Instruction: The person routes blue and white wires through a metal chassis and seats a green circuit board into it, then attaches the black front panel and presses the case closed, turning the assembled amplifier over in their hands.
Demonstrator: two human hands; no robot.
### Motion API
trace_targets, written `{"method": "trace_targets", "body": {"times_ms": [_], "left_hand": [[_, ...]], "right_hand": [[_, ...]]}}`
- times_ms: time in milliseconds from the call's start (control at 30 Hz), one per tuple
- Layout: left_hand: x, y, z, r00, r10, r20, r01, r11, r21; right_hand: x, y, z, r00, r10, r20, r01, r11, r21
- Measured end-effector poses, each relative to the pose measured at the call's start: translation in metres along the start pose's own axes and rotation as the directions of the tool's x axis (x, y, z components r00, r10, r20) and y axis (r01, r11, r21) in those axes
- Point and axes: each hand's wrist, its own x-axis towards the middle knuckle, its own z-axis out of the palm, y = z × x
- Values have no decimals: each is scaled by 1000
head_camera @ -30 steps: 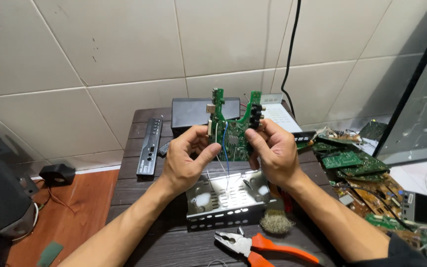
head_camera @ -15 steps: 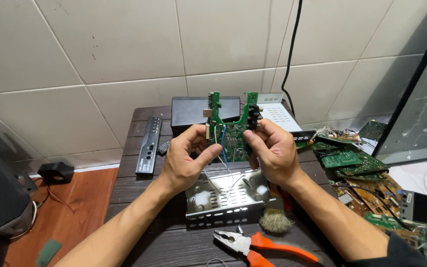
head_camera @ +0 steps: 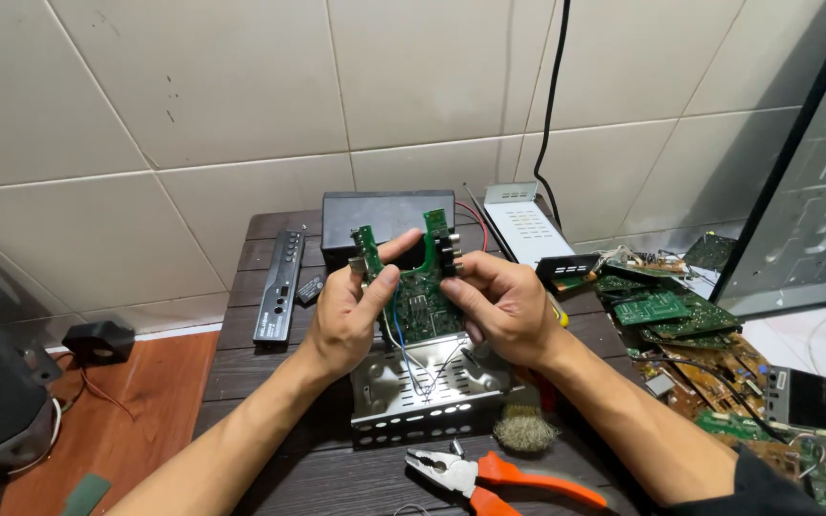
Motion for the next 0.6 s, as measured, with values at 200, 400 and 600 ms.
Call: {"method": "trace_targets", "body": {"times_ms": [200,400,600], "left_hand": [[-1,-1,5,981,18,-191,-4,997,74],[-2,-9,-6,950,49,-308,18,978,210],[-2,-3,-8,959,79,-272,-6,966,259]], "right_hand": [[2,1,0,989,-95,-113,82,990,-113],[2,-16,7,983,-182,26,177,903,-392],[-2,-30,19,934,-290,207,354,813,-462]]}}
